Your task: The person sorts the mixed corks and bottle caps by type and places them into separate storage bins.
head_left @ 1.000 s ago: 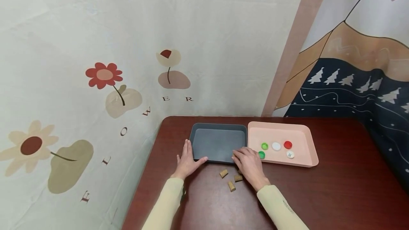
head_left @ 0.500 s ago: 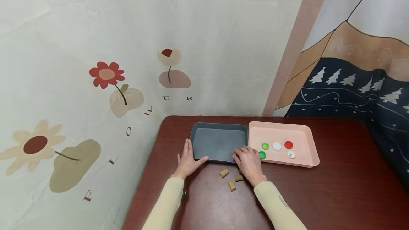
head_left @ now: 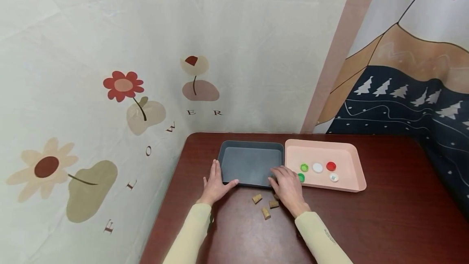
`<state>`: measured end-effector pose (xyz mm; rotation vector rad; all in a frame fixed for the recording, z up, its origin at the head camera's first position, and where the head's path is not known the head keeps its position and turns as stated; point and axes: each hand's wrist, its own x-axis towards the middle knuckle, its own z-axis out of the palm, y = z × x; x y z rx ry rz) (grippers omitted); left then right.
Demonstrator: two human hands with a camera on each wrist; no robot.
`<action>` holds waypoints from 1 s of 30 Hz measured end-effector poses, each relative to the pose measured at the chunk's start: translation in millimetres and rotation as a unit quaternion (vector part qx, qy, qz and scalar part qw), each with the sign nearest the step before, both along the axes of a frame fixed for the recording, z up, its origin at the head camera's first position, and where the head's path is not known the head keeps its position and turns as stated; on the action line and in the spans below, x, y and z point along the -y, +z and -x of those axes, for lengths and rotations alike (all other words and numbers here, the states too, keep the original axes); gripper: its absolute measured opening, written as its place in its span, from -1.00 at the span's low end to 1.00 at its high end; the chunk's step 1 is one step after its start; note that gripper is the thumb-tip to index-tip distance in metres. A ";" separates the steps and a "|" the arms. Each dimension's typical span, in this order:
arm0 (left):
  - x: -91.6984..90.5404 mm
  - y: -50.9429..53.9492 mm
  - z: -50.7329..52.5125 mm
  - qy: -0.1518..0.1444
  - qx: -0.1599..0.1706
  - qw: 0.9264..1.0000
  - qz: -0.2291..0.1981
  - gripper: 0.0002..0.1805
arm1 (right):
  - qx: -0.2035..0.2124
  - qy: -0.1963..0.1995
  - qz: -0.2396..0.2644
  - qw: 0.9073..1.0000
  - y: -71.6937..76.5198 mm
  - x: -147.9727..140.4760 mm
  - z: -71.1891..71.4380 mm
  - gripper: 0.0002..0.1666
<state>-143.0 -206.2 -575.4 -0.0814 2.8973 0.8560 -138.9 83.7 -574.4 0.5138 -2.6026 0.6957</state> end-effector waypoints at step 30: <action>1.3 -1.3 -1.7 -0.005 -0.010 1.000 -0.012 0.33 | 0.066 0.126 -0.055 0.988 0.3 -9.7 -86.2 -0.56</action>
